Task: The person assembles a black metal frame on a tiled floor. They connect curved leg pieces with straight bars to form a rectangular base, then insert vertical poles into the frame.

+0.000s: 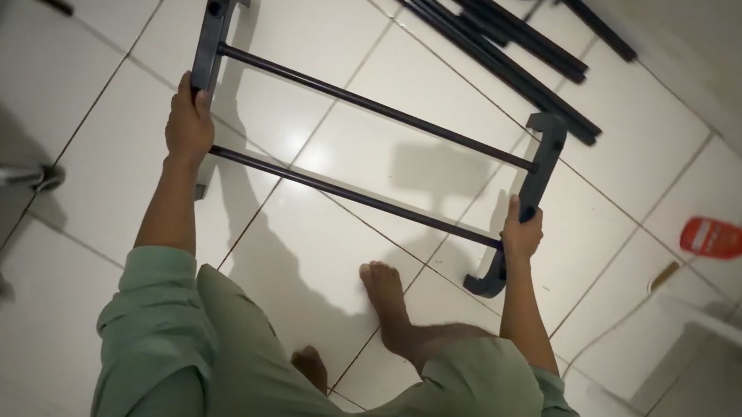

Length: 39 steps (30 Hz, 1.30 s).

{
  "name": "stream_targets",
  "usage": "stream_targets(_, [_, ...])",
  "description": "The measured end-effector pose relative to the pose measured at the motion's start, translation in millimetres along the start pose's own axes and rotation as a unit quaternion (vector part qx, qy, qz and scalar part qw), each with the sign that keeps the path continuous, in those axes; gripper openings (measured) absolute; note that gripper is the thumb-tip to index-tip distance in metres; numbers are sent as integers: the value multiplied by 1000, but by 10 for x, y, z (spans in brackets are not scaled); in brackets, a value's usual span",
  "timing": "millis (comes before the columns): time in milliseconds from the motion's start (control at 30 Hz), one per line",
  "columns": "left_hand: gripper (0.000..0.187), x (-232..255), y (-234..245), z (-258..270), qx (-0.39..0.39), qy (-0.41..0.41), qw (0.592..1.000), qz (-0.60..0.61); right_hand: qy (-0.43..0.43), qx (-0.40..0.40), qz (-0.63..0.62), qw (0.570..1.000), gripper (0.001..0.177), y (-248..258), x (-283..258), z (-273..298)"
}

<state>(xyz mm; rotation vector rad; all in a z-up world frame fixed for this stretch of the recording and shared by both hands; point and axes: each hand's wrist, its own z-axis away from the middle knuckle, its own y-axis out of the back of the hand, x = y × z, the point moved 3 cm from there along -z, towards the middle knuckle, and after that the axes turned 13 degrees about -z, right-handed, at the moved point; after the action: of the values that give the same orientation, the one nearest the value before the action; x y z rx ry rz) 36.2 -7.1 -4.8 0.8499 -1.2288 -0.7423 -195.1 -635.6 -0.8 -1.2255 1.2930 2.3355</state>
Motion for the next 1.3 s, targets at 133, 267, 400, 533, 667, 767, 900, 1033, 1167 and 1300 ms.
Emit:
stream_targets(133, [63,401,-235,-94,17,-102,987,-122,144,55,51,987,58,199,303,-78])
stream_targets(267, [70,592,-319,-209,-20,-101,980,-169,79,56,28,995,50,287,499,-198])
stream_targets(400, [75,498,-356,-362,-99,-76,968,-220,77,70,34,994,48,278,398,-200])
stream_targets(533, [83,418,-517,-552,-126,-65,964,-226,-24,46,46,998,56,322,203,-147])
stream_targets(667, [77,702,-963,-166,15,-231,929,-288,209,83,152,962,84,188,-196,137])
stream_targets(767, [76,1316,-1664,671,-79,-287,919,-259,330,-72,119,934,85,-442,-447,553])
stream_targets(900, [63,1768,-1726,1320,-51,-321,929,-179,382,-229,254,859,82,-1029,-548,931])
stream_targets(1033, [54,1879,-1553,1355,-68,-317,927,-189,391,-261,261,843,77,-1090,-457,994])
stream_targets(1167, [50,1870,-1448,1313,-75,-328,923,-188,383,-265,258,847,75,-1146,-438,994])
stream_targets(1300, [51,1833,-1516,1346,-84,-335,923,-172,385,-268,252,846,73,-1153,-392,1007])
